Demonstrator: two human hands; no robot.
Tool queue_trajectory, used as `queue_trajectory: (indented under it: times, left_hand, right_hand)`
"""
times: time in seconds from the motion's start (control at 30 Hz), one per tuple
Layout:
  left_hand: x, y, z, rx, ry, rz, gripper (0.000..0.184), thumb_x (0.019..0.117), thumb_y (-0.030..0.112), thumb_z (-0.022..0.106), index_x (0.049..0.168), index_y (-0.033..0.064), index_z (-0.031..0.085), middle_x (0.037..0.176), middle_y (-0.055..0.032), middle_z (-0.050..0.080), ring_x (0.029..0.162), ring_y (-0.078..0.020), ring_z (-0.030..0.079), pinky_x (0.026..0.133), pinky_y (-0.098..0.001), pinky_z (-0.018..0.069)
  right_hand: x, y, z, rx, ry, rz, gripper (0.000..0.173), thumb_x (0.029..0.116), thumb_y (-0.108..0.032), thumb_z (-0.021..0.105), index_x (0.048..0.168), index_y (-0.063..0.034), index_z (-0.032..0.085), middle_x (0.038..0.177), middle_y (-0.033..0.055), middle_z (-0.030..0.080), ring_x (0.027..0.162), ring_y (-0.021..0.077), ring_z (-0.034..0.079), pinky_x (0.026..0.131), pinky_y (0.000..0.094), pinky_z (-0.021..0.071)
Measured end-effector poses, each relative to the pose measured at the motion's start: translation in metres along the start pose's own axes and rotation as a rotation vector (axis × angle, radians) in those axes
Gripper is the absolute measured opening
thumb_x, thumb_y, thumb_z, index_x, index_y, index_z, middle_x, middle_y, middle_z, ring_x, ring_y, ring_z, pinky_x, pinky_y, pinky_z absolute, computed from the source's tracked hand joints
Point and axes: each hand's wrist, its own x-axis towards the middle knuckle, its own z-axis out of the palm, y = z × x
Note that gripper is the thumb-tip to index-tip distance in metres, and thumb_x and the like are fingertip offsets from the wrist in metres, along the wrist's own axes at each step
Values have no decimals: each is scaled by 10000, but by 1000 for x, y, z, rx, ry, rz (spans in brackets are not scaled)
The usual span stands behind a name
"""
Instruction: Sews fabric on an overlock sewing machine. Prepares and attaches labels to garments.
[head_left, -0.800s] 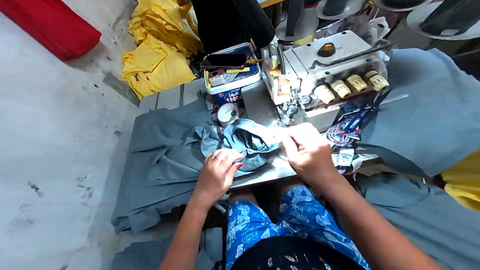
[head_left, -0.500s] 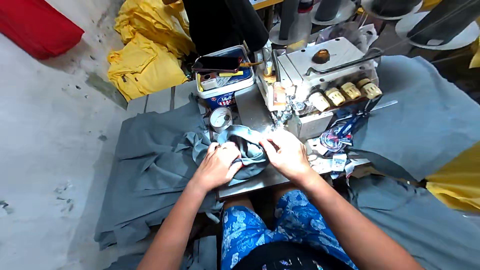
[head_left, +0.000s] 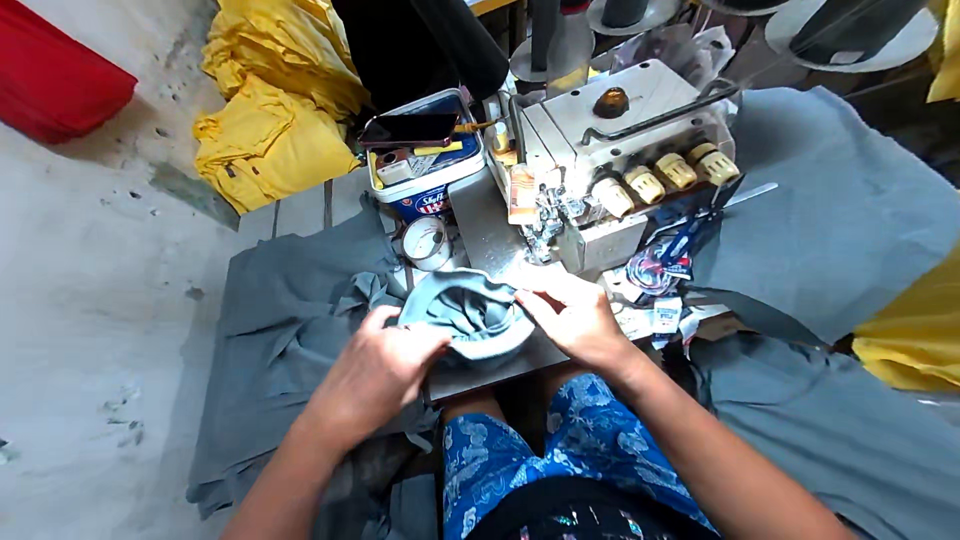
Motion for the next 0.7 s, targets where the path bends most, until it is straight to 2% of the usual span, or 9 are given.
queue_trajectory:
  times: [0.1, 0.2, 0.23, 0.3, 0.37, 0.43, 0.5, 0.6, 0.7]
  left_hand:
    - [32, 16, 4, -119, -39, 102, 224, 1046, 140, 499, 1015, 73, 710, 979, -94, 743, 883, -210, 728, 856, -389, 559]
    - [59, 15, 20, -170, -20, 131, 203, 1034, 120, 512, 991, 68, 704, 1169, -129, 720, 842, -214, 734, 665, -330, 588]
    - [65, 11, 25, -175, -32, 131, 210, 1041, 123, 508, 985, 66, 702, 1199, -117, 710, 887, -203, 736, 692, -329, 598]
    - [73, 3, 35, -164, -24, 135, 211, 1039, 122, 514, 983, 57, 707, 1050, -90, 718, 943, -201, 720, 770, -338, 594]
    - [74, -2, 37, -131, 37, 143, 176, 1001, 78, 549, 963, 33, 715, 913, -104, 674, 856, -226, 693, 727, -339, 579]
    - [68, -7, 27, -100, 96, 142, 183, 982, 43, 555, 978, 18, 736, 920, -127, 690, 870, -240, 699, 760, -332, 583]
    - [55, -12, 17, -41, 136, 112, 210, 994, 49, 543, 1021, 20, 749, 951, -143, 718, 920, -265, 713, 801, -367, 586]
    - [36, -13, 23, 43, 248, 89, 155, 1015, 108, 567, 997, 30, 700, 849, -127, 727, 821, -255, 721, 736, -354, 576]
    - [25, -10, 38, 17, 300, 99, 164, 1033, 135, 582, 1011, 34, 708, 904, -126, 742, 844, -226, 708, 754, -315, 554]
  right_hand:
    - [-5, 0, 1, 46, -11, 26, 174, 949, -126, 637, 980, -10, 762, 925, 93, 732, 817, 68, 678, 768, 209, 560]
    - [-8, -3, 2, 84, -6, 52, 178, 951, -108, 623, 989, 8, 754, 918, 90, 734, 828, 39, 679, 781, 178, 552]
    - [-9, -4, 3, 99, 3, 48, 172, 952, -102, 624, 982, 8, 753, 905, 80, 733, 833, 26, 679, 792, 166, 549]
    - [-12, -3, 4, 113, 19, 25, 170, 961, -98, 622, 996, 6, 752, 906, 77, 737, 842, 24, 685, 803, 164, 554]
    - [-17, 0, 0, 48, -4, -86, 211, 990, -158, 602, 1039, -1, 733, 904, 100, 728, 811, 73, 677, 755, 195, 551]
    - [-21, 4, -12, -70, -115, -251, 343, 1030, -303, 547, 1052, -35, 760, 862, 112, 688, 755, 157, 641, 651, 270, 518]
    - [-24, 6, -26, -210, -198, -343, 368, 1044, -346, 505, 964, -85, 751, 789, 94, 647, 707, 213, 630, 562, 322, 485]
    - [-25, 3, -45, -275, -215, -424, 337, 1057, -287, 498, 906, -87, 724, 741, 83, 611, 689, 226, 593, 551, 327, 441]
    - [-30, 6, -46, -192, -210, -430, 311, 1049, -253, 508, 902, -76, 717, 780, 99, 634, 738, 212, 598, 614, 303, 459]
